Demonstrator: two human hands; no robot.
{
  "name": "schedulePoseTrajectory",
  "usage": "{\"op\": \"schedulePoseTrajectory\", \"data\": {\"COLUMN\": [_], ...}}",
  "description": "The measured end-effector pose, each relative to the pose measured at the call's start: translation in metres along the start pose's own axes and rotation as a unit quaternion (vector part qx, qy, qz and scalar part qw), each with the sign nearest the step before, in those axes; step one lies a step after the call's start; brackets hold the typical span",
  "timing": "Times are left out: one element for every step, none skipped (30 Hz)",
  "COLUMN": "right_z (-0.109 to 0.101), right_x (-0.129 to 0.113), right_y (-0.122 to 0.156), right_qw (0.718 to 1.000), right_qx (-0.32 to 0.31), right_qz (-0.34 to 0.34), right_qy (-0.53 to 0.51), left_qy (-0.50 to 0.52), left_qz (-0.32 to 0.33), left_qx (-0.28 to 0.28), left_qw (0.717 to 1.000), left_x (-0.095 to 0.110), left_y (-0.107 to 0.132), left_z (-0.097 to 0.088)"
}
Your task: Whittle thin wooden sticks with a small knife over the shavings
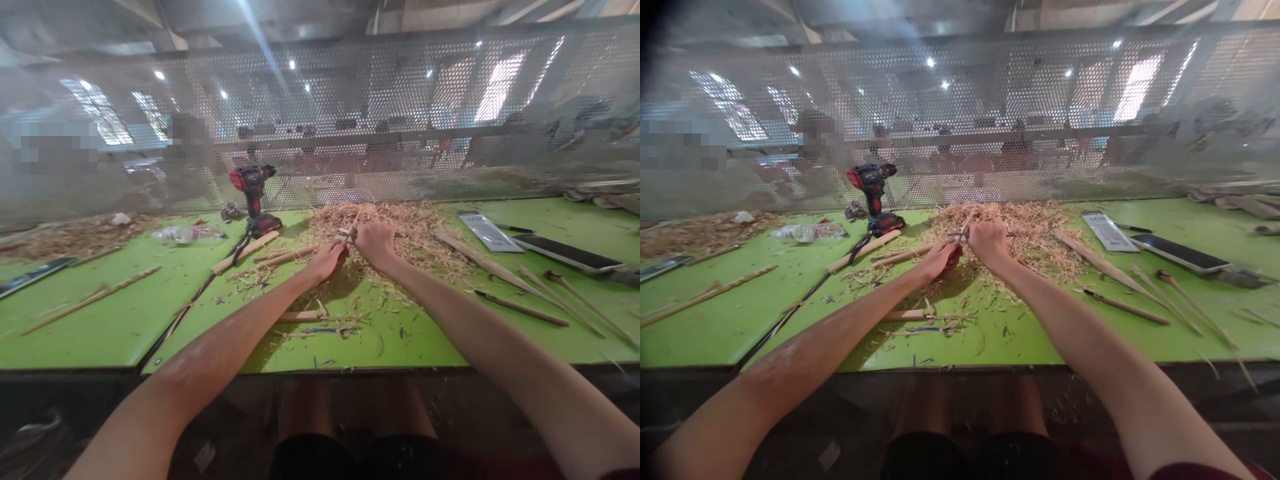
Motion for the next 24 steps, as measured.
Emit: {"op": "schedulePoseTrajectory", "data": {"right_z": [0.002, 0.004, 0.005, 0.006, 0.006, 0.005, 0.003, 0.002, 0.003, 0.005, 0.008, 0.01, 0.012, 0.014, 0.014, 0.016, 0.017, 0.018, 0.019, 0.021, 0.022, 0.022, 0.023, 0.024], "right_x": [0.0, 0.0, 0.001, 0.001, 0.001, 0.001, 0.0, 0.0, 0.0, 0.0, -0.001, -0.001, -0.002, -0.004, -0.006, -0.007, -0.008, -0.008, -0.008, -0.008, -0.007, -0.006, -0.005, -0.004], "right_y": [0.0, -0.001, -0.001, -0.002, -0.002, -0.003, -0.004, -0.004, -0.005, -0.006, -0.006, -0.006, -0.005, -0.004, -0.004, -0.003, -0.002, -0.002, -0.001, -0.001, -0.001, -0.001, -0.001, -0.002], "right_qw": [1.0, 0.999, 0.999, 0.999, 0.999, 0.998, 0.998, 0.997, 0.995, 0.989, 0.98, 0.969, 0.957, 0.949, 0.943, 0.94, 0.938, 0.937, 0.936, 0.935, 0.934, 0.933, 0.932, 0.932], "right_qx": [-0.002, -0.005, -0.005, -0.003, 0.002, 0.01, 0.017, 0.015, 0.001, -0.023, -0.051, -0.077, -0.096, -0.104, -0.107, -0.109, -0.112, -0.115, -0.118, -0.122, -0.126, -0.128, -0.13, -0.131], "right_qz": [-0.007, -0.014, -0.02, -0.027, -0.034, -0.039, -0.042, -0.041, -0.038, -0.035, -0.035, -0.037, -0.042, -0.049, -0.056, -0.06, -0.063, -0.066, -0.067, -0.069, -0.07, -0.07, -0.069, -0.068], "right_qy": [0.017, 0.028, 0.034, 0.038, 0.039, 0.04, 0.046, 0.063, 0.095, 0.138, 0.187, 0.233, 0.269, 0.294, 0.309, 0.317, 0.321, 0.322, 0.323, 0.325, 0.326, 0.329, 0.331, 0.332], "left_qy": [0.006, 0.011, 0.015, 0.018, 0.019, 0.019, 0.021, 0.025, 0.031, 0.039, 0.048, 0.057, 0.064, 0.069, 0.073, 0.077, 0.079, 0.08, 0.079, 0.075, 0.069, 0.061, 0.052, 0.044], "left_qz": [-0.002, -0.002, -0.003, -0.004, -0.007, -0.011, -0.016, -0.021, -0.027, -0.035, -0.044, -0.055, -0.066, -0.076, -0.084, -0.09, -0.094, -0.097, -0.098, -0.096, -0.094, -0.091, -0.087, -0.082], "left_qx": [0.0, -0.001, -0.001, -0.001, -0.003, -0.008, -0.016, -0.029, -0.041, -0.052, -0.058, -0.06, -0.057, -0.051, -0.043, -0.038, -0.034, -0.031, -0.029, -0.027, -0.023, -0.018, -0.011, -0.004], "left_qw": [1.0, 1.0, 1.0, 1.0, 1.0, 1.0, 1.0, 0.999, 0.998, 0.997, 0.996, 0.995, 0.994, 0.993, 0.993, 0.992, 0.992, 0.992, 0.992, 0.992, 0.993, 0.994, 0.995, 0.996], "left_x": [0.0, 0.0, 0.0, -0.001, -0.001, -0.002, -0.003, -0.003, -0.003, -0.002, -0.002, -0.001, -0.001, 0.0, 0.0, 0.001, 0.002, 0.003, 0.004, 0.004, 0.005, 0.005, 0.005, 0.006], "left_y": [0.001, 0.002, 0.002, 0.003, 0.004, 0.005, 0.006, 0.007, 0.009, 0.01, 0.012, 0.014, 0.016, 0.018, 0.02, 0.022, 0.024, 0.025, 0.026, 0.027, 0.027, 0.028, 0.028, 0.028], "left_z": [0.0, 0.001, 0.001, 0.001, 0.001, 0.001, 0.002, 0.004, 0.006, 0.008, 0.01, 0.012, 0.013, 0.014, 0.015, 0.015, 0.016, 0.017, 0.017, 0.017, 0.017, 0.016, 0.016, 0.015]}}
Point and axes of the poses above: each hand's wrist, its own y-axis away from the middle knuckle, its own z-axis out of the palm, x = y × z, the point moved 8 cm from there along -y, towards the middle knuckle, and after that the axes turned 4 degrees about x, right-handed, at the moved point
